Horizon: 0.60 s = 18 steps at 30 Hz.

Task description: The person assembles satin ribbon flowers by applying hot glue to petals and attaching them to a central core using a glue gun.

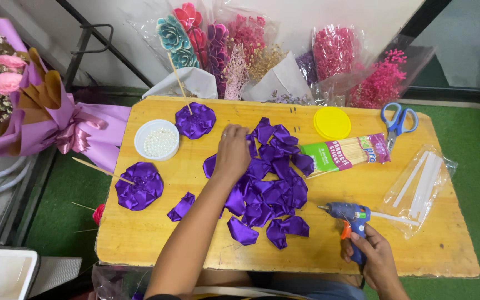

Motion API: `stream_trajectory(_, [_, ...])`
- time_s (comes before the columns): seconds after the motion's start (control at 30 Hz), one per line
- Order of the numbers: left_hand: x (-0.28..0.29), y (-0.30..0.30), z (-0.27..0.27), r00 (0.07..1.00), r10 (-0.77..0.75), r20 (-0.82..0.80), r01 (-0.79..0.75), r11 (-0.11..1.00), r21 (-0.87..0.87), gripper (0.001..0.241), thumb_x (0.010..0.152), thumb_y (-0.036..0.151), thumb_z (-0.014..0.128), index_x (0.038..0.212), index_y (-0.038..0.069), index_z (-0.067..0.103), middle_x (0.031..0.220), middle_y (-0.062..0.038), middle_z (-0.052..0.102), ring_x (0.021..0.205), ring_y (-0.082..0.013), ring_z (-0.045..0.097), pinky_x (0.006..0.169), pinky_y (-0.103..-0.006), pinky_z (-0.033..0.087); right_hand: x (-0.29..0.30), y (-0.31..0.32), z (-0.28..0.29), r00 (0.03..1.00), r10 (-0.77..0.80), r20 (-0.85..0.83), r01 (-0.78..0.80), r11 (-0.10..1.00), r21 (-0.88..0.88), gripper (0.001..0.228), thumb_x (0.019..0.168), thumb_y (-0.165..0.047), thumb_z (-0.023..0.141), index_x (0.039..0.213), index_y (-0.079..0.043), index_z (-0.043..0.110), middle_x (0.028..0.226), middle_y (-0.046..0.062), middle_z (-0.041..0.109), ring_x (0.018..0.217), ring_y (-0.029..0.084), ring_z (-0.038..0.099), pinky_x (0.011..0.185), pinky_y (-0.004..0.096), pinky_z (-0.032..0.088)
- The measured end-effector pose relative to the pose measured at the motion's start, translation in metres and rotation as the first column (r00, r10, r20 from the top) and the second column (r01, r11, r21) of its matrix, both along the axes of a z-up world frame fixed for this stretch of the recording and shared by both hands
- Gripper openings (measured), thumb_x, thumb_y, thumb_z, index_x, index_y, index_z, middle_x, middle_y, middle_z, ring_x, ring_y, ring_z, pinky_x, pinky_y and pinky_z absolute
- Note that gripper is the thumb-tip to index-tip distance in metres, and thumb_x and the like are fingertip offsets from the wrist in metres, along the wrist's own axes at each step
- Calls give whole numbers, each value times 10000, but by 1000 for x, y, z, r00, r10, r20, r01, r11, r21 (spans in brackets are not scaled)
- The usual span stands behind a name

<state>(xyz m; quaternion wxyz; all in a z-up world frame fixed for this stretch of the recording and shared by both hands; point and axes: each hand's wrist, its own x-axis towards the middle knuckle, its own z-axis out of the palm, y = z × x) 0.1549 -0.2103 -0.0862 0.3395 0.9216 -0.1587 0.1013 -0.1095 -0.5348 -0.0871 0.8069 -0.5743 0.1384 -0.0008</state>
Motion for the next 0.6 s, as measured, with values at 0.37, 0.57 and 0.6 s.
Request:
stream_trajectory(0.37, [22,-33,22,982,77,-175,-55,990,127,424,867,373,754,1220,146,696,1607,-260,309,1559,-467,73,1205,-634,186,0,-7,-5,995,-27,-99,24,999,-31,169,942,-69,626,1060,46,588,600,167,481,494,267,469,444,386,412])
stream_trajectory(0.57, [-7,-30,28,989,114,-99,-136,954,-265,125,839,197,775,928,128,720,908,-34,724,916,-273,656,893,-410,466,-5,-7,5,989,-70,-133,43,979,-201,170,891,-90,710,941,40,614,571,150,533,480,235,505,456,355,433])
stream_trajectory(0.6, [-24,-26,42,971,46,-234,-160,856,-492,229,854,137,778,1064,115,689,840,-13,677,785,-175,610,784,-327,473,-3,-3,21,962,-93,-257,-15,922,-387,223,826,-106,798,980,19,694,629,121,582,524,201,488,486,327,407])
